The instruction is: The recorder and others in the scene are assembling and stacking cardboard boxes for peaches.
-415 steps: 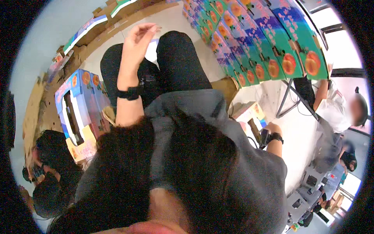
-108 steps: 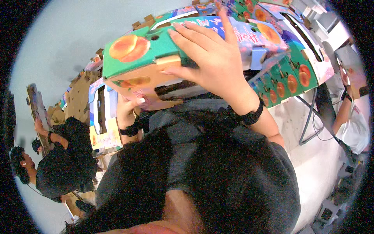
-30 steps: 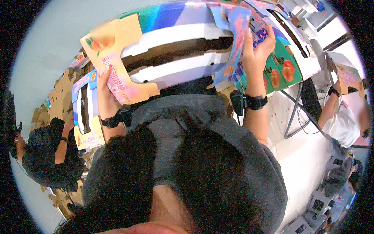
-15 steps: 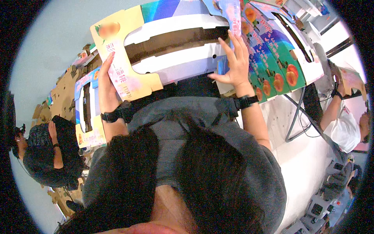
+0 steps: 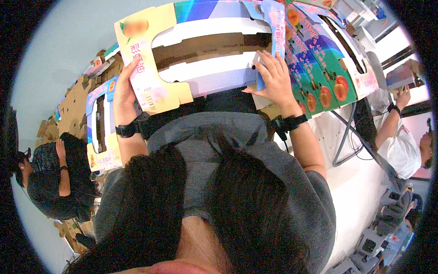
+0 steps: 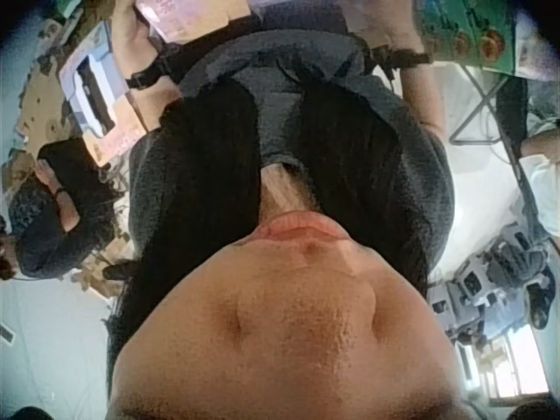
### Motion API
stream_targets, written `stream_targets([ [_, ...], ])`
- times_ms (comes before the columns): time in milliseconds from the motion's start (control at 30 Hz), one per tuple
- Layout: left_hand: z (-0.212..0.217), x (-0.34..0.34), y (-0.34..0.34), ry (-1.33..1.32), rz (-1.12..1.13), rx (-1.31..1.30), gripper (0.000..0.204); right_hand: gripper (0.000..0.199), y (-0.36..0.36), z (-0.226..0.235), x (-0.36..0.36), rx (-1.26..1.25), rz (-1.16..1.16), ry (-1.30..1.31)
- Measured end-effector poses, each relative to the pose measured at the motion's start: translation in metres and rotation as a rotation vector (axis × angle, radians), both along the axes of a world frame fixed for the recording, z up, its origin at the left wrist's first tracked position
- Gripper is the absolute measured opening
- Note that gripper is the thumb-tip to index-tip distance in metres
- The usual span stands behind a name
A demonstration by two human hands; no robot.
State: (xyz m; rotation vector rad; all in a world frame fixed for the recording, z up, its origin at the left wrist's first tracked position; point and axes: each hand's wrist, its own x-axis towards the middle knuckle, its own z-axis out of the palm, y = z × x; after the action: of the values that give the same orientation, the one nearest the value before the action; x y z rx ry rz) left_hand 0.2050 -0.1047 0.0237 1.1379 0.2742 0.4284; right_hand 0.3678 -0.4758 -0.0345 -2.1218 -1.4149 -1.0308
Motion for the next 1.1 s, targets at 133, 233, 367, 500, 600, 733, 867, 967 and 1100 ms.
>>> stream_targets([
  [133,0.002,-0.003,-0.006,0.014,0.035,0.047,0.04,0.083,0.009,-0.008,-0.003,-0.06,-0.076,0.007],
  [233,0.003,-0.005,-0.009,0.007,0.025,0.044,0.039,0.087,0.017,-0.011,-0.004,-0.034,-0.073,0.042],
  [367,0.006,-0.006,-0.011,-0.019,-0.003,0.027,0.05,0.101,0.027,-0.014,-0.015,0.023,-0.055,0.172],
  [500,0.005,-0.008,-0.015,-0.067,0.012,0.079,0.05,0.11,0.039,-0.021,-0.024,0.037,-0.217,0.187],
  [600,0.005,-0.009,-0.014,-0.044,0.037,0.042,0.057,0.113,0.044,-0.025,-0.028,0.065,-0.267,0.21],
  [733,0.006,-0.008,-0.01,-0.035,0.01,0.049,0.058,0.115,0.038,-0.026,-0.03,0.045,-0.279,0.21],
  [867,0.002,-0.007,-0.01,-0.071,0.015,0.035,0.06,0.117,0.03,-0.022,-0.03,0.083,-0.2,0.229],
  [967,-0.001,-0.006,-0.011,-0.04,0.037,0.063,0.046,0.118,0.027,-0.02,-0.03,0.114,-0.12,0.219],
  [1100,-0.003,-0.004,-0.008,-0.045,0.05,0.004,0.04,0.119,0.025,-0.018,-0.031,0.126,-0.092,0.266],
])
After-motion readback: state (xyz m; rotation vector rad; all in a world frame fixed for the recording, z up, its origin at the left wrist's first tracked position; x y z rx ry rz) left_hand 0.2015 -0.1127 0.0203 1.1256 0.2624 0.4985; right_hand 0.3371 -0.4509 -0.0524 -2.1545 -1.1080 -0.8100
